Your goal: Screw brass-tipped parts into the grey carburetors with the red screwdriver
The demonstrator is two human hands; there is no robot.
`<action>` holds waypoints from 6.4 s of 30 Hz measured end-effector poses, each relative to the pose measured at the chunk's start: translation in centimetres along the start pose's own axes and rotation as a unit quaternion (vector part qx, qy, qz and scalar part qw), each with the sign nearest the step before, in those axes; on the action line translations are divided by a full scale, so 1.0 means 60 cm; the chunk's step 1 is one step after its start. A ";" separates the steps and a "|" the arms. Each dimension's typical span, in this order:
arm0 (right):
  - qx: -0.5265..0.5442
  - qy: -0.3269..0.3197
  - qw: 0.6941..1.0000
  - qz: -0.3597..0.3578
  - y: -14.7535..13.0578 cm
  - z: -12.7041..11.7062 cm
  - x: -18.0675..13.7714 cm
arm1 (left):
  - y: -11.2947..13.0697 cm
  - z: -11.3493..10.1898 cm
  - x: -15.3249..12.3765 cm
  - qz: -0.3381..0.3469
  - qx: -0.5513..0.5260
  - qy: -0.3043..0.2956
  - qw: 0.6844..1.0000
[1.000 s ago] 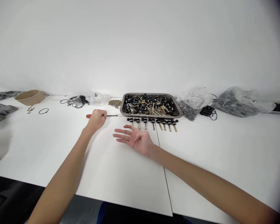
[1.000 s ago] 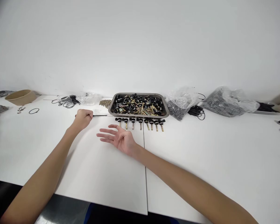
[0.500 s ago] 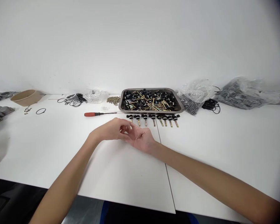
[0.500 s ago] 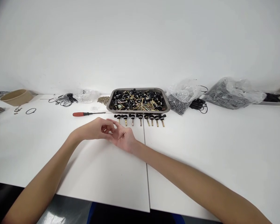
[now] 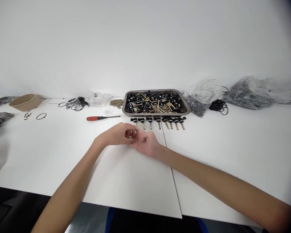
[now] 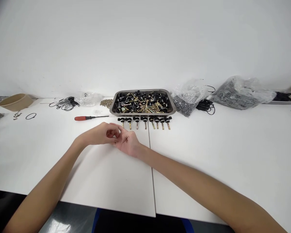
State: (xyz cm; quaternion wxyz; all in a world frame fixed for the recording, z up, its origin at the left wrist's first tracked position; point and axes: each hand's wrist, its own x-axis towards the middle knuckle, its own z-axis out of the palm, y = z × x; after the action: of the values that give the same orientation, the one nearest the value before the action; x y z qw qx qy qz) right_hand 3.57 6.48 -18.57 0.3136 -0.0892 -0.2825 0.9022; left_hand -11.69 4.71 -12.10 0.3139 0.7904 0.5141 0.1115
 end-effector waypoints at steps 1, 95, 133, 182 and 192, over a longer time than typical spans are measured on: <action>-0.002 0.003 1.000 0.001 0.000 0.001 0.000 | 0.000 0.000 0.000 0.001 0.001 0.000 1.000; 0.108 0.117 0.986 0.043 -0.011 -0.014 0.004 | 0.024 0.025 -0.003 0.033 0.278 0.029 0.959; 0.003 0.003 1.000 0.025 -0.003 -0.012 -0.003 | -0.087 -0.049 -0.012 -0.102 -0.073 0.174 0.977; -0.782 0.156 0.595 -0.104 -0.243 -0.033 0.169 | -0.135 -0.013 0.013 -0.084 0.084 0.180 0.977; -0.846 0.169 0.503 -0.050 -0.228 -0.052 0.164 | -0.138 -0.006 0.017 -0.090 0.109 0.171 0.975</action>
State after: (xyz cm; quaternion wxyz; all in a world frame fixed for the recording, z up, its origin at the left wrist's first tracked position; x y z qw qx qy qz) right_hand 3.93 22.77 -13.26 0.1751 -0.4484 -0.8569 0.1844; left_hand -17.56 8.01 -17.05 0.1418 0.7399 0.6379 0.1598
